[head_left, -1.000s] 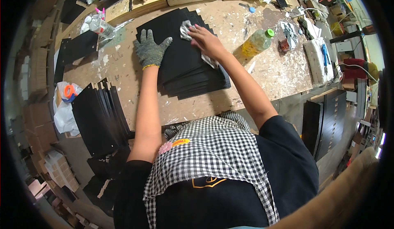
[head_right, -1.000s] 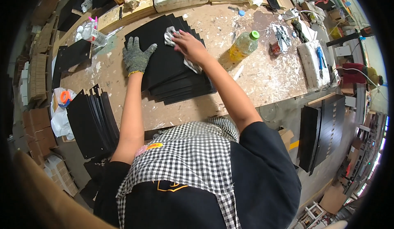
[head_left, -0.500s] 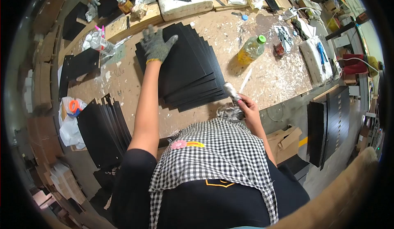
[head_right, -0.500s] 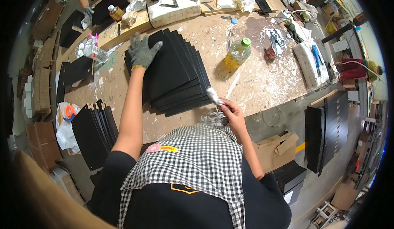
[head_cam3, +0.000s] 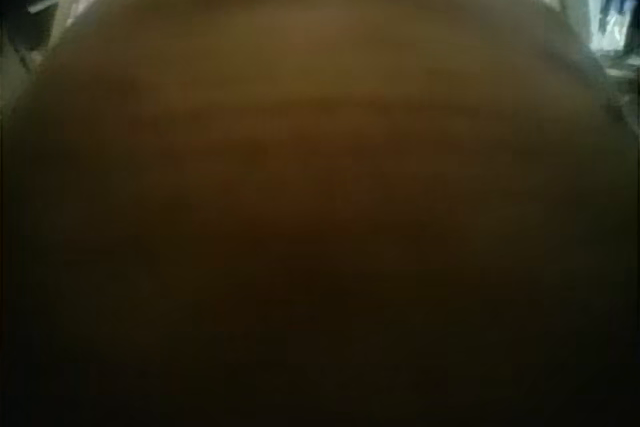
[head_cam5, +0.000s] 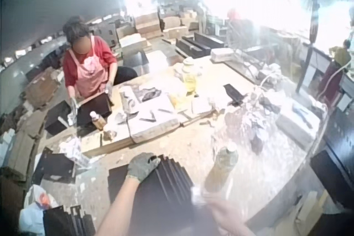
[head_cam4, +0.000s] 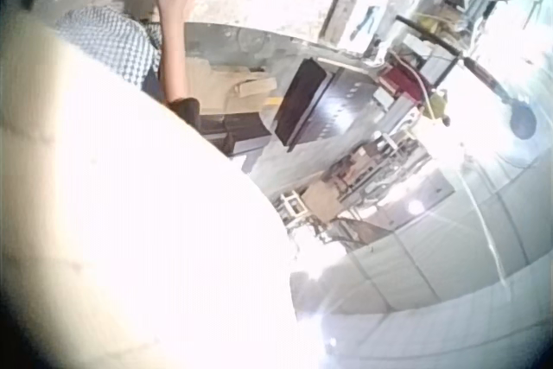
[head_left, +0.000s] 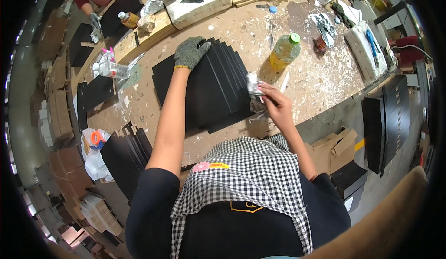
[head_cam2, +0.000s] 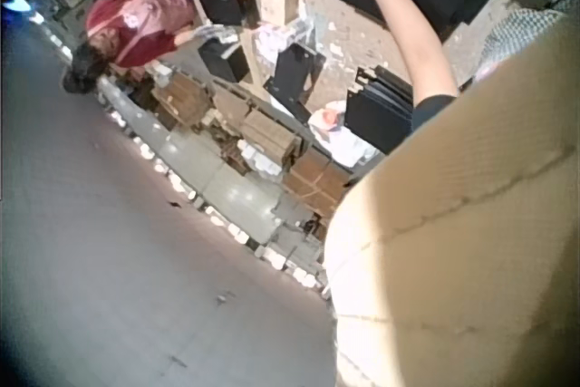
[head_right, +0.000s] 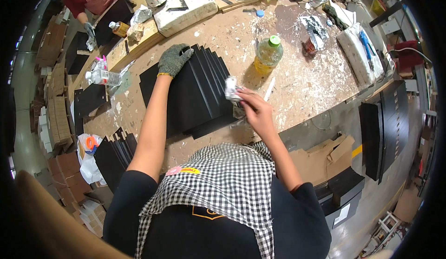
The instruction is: The person is wiping black rectangular panels with a cloth and cleaning solution before stacking them.
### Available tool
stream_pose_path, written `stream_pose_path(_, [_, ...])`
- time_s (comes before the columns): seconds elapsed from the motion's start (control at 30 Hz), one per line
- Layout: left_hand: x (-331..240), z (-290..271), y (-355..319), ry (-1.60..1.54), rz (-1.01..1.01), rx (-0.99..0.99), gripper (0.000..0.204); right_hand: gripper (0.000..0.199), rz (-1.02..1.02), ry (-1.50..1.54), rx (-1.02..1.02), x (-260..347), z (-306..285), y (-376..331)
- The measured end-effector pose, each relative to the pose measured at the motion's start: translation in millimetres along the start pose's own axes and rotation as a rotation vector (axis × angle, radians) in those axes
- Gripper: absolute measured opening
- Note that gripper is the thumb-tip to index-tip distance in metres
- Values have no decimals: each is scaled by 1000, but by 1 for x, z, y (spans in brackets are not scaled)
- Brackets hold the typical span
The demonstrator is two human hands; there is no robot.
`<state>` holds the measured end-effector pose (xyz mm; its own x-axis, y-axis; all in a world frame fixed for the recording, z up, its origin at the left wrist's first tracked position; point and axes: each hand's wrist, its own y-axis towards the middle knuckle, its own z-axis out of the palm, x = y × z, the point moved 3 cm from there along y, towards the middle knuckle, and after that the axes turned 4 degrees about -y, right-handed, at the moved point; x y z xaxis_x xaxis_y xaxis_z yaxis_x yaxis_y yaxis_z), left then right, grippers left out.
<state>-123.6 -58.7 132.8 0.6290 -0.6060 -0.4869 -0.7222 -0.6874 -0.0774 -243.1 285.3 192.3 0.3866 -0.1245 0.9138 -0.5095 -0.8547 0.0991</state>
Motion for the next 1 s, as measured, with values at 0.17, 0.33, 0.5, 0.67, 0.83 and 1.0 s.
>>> stream_pose_path(0.17, [0,7,-14,11,-24,-58,56,49,-292,-350,385,-6,70,15])
stream_pose_path(0.33, [3,8,-11,33,-14,-86,50,45,-372,-581,182,-37,113,105])
stream_pose_path(0.5, [7,14,-11,15,-31,-97,47,44,-332,-522,157,-50,129,147])
stream_pose_path(0.67, [2,8,-14,-11,-57,-112,48,44,-340,-499,293,-22,73,19])
stream_pose_path(0.83, [5,9,-14,2,-52,-153,49,34,-104,-356,243,-23,44,-5])
stream_pose_path(1.0, [2,11,-12,-25,-53,-130,49,15,37,-100,99,-35,72,50])
